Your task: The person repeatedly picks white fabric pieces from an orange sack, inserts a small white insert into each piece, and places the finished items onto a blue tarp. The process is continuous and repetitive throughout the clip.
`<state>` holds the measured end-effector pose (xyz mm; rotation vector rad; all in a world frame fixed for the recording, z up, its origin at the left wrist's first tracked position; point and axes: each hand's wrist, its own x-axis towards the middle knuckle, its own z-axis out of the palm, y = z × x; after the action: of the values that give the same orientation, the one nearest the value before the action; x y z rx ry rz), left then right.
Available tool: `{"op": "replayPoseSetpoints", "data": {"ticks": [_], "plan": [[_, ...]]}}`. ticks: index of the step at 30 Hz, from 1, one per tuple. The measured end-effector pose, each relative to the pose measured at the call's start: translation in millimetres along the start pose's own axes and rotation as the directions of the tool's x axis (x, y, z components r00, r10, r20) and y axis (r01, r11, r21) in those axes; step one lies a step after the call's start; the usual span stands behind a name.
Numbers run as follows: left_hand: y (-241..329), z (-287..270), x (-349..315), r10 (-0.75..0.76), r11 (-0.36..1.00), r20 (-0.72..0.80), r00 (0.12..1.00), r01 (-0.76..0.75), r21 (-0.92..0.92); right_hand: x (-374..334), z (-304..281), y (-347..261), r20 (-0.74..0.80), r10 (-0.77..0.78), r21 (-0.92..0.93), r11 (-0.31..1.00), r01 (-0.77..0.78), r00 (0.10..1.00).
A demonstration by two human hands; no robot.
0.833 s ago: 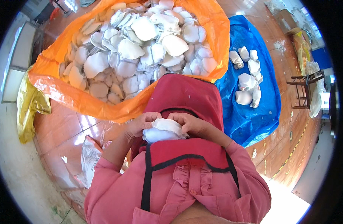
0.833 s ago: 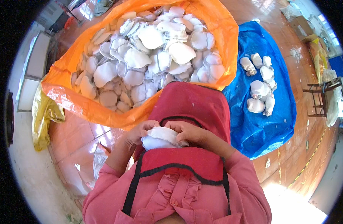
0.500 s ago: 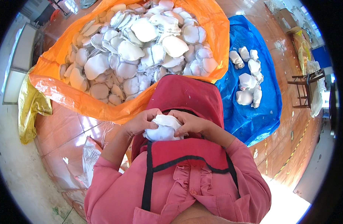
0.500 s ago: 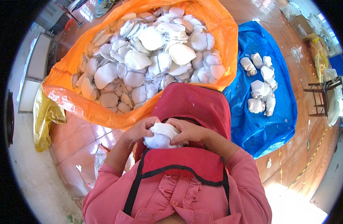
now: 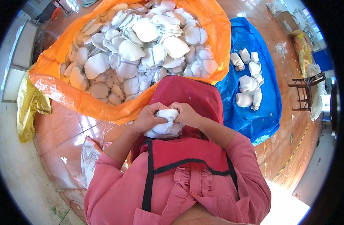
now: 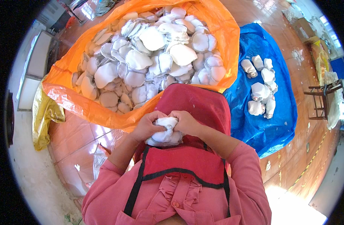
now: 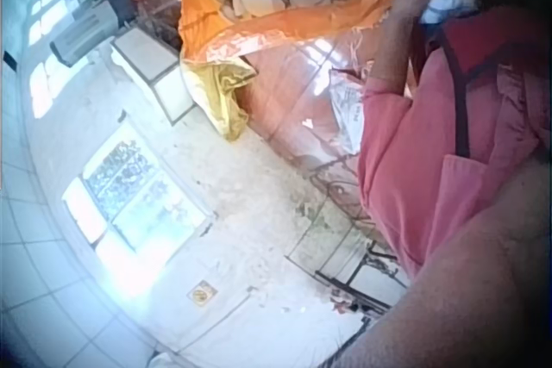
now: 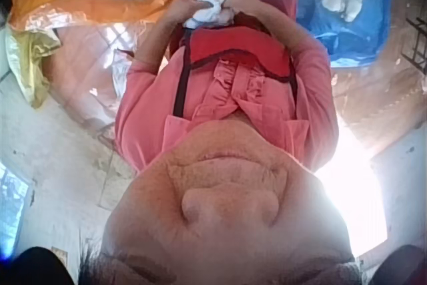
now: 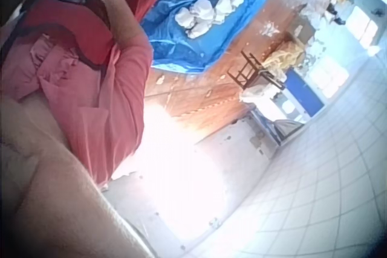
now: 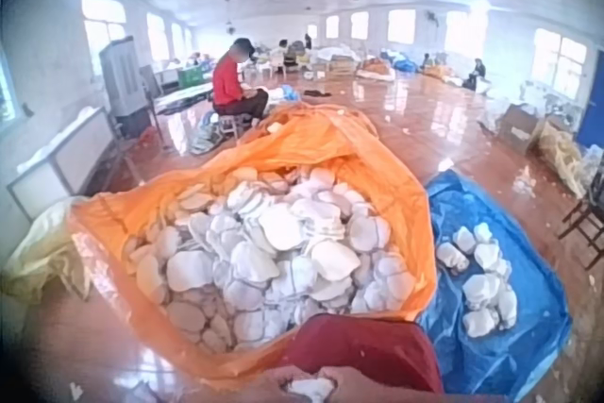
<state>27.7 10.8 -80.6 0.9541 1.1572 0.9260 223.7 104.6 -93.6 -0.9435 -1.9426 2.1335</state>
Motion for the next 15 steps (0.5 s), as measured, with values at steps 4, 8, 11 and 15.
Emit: {"op": "replayPoseSetpoints", "data": {"ticks": [4,8,11,15], "plan": [[4,-1,5,0.494,0.717,0.23,0.839,-0.543,0.437,-8,4,3,-0.035,-0.222,-0.065,0.973,0.219,0.974],[21,-4,-6,0.499,0.403,0.411,0.763,-0.624,0.67,-14,-4,4,0.085,-0.352,-0.109,0.927,0.36,0.932],[25,-12,-13,0.388,0.634,0.358,0.849,-0.528,0.565,-15,-10,8,0.165,-0.279,0.001,0.959,0.283,0.946],[32,-39,-11,0.129,0.949,0.443,0.887,-0.24,0.205,-8,-15,5,0.268,-0.162,0.171,0.978,0.119,0.95]]}}
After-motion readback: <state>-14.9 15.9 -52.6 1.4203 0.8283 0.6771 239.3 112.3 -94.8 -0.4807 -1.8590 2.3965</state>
